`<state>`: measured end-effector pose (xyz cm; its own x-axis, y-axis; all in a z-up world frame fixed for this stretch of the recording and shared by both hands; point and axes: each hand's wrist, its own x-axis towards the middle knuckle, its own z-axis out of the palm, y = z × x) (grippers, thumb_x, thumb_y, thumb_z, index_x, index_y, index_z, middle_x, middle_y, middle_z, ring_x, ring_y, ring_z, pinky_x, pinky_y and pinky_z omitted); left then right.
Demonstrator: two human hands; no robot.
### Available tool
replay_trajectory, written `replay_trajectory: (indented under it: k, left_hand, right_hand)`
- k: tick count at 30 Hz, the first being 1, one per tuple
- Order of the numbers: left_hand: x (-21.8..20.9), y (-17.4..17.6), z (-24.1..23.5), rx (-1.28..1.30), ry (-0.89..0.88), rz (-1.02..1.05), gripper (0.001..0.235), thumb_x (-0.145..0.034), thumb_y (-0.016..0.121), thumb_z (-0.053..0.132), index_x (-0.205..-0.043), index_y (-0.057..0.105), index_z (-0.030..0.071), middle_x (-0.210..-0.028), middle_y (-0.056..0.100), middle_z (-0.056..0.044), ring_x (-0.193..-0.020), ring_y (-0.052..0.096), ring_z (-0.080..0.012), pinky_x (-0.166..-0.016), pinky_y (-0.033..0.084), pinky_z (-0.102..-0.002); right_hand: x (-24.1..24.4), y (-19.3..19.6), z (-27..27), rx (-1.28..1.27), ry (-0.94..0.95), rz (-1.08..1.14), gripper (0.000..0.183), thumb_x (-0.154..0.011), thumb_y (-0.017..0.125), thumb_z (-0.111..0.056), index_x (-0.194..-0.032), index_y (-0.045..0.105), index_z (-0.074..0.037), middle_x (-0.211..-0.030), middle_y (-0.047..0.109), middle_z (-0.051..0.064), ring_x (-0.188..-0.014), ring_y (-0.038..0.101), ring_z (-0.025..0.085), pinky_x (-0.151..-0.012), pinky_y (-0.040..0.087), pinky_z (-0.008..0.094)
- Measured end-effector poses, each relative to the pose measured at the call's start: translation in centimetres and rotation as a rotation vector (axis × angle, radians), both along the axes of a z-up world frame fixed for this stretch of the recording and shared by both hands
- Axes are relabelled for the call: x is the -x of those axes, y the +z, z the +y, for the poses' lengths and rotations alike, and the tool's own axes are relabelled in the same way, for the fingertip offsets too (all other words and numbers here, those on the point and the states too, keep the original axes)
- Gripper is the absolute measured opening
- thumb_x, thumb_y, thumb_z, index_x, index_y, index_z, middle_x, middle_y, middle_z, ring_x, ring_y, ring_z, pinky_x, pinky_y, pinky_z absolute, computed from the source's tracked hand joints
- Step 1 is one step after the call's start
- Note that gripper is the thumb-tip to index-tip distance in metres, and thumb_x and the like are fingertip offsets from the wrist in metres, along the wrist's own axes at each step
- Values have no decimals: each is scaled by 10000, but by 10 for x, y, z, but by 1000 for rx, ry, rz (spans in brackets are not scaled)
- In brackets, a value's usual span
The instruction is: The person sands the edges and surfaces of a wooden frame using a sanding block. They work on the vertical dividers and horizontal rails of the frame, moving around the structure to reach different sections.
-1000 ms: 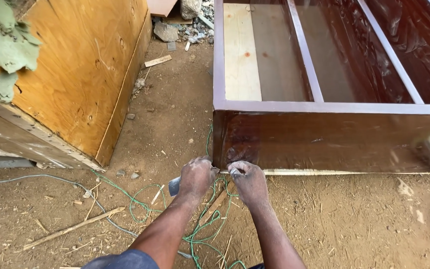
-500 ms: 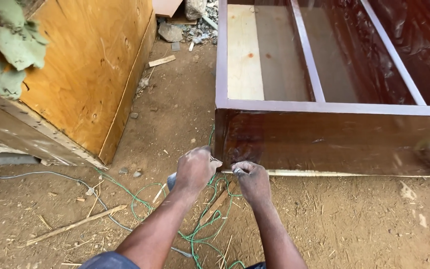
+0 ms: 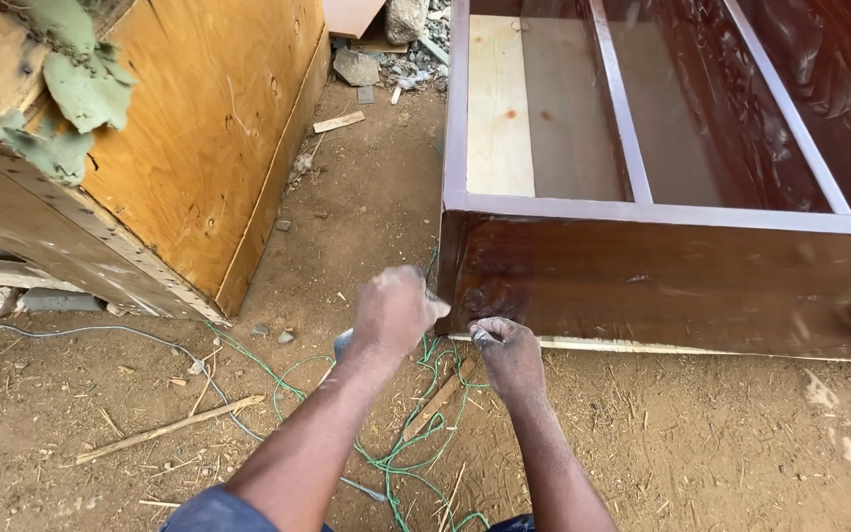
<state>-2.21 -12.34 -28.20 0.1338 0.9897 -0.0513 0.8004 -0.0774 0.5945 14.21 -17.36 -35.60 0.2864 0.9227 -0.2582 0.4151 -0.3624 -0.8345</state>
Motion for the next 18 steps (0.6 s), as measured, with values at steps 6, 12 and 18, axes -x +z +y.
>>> replay_trajectory:
  k: [6, 12, 18]
  left_hand:
    - [-7, 15, -11, -63, -36, 71, 171, -887, 692, 103, -963, 795, -10, -807, 753, -248, -788, 769, -388, -692, 659, -402]
    - [-2, 2, -6, -69, 5, 28, 141, -866, 671, 25, -925, 770, -56, -778, 740, -272, -816, 768, -429, -702, 656, -492]
    - [3, 70, -11, -60, 17, 38, 157, -865, 712, 129, -926, 796, 11, -786, 754, -225, -813, 774, -394, -736, 641, -459]
  right_hand:
    - [-4, -1, -1, 18, -28, 12, 191, -895, 714, -252, -1006, 831, -148, -1033, 781, 119, -1065, 711, 304, -920, 527, 431]
    - [-1, 2, 0, 25, -22, 5, 193, -893, 718, -250, -1013, 833, -153, -1065, 785, 113, -1106, 709, 317, -937, 530, 435]
    - [-6, -10, 0, 18, -13, 26, 181, -897, 715, -238, -997, 833, -143, -1059, 786, 112, -1087, 706, 306, -936, 519, 428]
